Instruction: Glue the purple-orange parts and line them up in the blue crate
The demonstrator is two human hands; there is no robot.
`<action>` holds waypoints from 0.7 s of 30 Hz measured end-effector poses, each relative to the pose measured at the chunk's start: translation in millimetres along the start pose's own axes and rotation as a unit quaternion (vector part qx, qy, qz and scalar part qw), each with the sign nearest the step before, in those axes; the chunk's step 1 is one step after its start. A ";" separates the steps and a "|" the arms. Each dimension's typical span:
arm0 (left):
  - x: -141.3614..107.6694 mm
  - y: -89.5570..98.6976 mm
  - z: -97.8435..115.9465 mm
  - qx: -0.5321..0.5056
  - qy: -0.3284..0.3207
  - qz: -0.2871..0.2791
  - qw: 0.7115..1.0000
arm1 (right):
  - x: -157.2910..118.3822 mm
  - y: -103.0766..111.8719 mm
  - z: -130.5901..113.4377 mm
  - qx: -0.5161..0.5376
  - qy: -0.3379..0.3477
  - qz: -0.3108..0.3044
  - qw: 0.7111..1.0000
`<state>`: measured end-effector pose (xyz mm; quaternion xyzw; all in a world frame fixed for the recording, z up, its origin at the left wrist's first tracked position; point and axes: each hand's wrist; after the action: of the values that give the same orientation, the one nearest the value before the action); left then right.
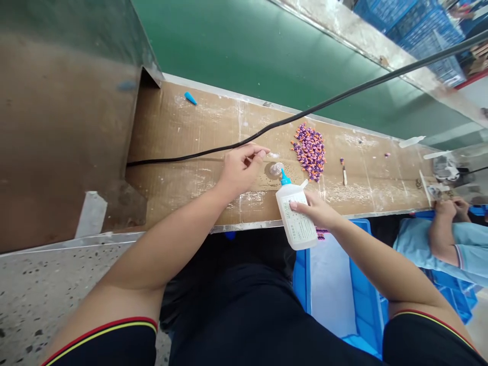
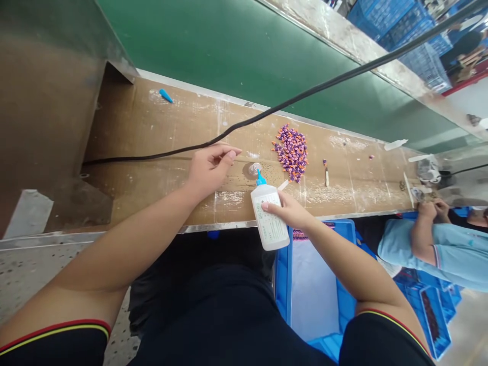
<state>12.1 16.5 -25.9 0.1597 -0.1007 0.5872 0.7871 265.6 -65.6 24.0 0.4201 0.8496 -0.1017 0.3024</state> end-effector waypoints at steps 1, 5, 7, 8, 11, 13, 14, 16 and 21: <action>0.0 -0.1 -0.6 0.000 0.001 0.000 1.000 | 1.4 1.2 -0.6 0.012 -0.012 0.000 1.000; -0.2 -0.9 -2.1 -0.002 -0.014 0.004 1.000 | 2.5 1.8 -3.4 0.044 -0.038 -0.001 0.998; -0.4 -0.9 -1.1 -0.005 -0.013 0.004 1.000 | 2.2 1.2 -5.3 0.048 -0.037 -0.003 0.998; -0.6 -0.7 -0.1 -0.005 -0.008 0.003 1.000 | 2.0 1.0 -6.5 0.046 -0.037 -0.004 0.998; -1.4 0.6 3.5 0.002 0.009 -0.004 1.000 | 0.3 0.9 -10.3 -0.002 -0.021 0.002 1.000; -1.8 1.7 5.3 0.005 0.010 -0.008 1.000 | -3.4 2.4 -11.9 -0.052 0.008 0.023 0.998; -1.9 2.1 5.7 0.004 0.009 -0.008 1.000 | -6.3 4.6 -12.0 -0.069 0.023 0.037 0.997; -1.4 2.6 5.2 0.004 0.007 -0.008 1.000 | -13.7 14.1 -10.4 -0.077 0.054 0.074 0.993; -0.3 4.8 1.5 0.023 -0.012 -0.007 1.000 | -21.9 81.0 2.9 -0.114 0.220 0.302 0.921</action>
<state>7.5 16.9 -24.0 0.1852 -0.0955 0.5822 0.7859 339.8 -30.4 41.4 0.6309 0.7335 0.1870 0.1703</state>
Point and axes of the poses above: each hand's wrist, its own x-axis towards the middle knuckle, its own y-axis out of the back of the hand, z = x × y, and after that the axes turned 15 degrees about -z, right-handed
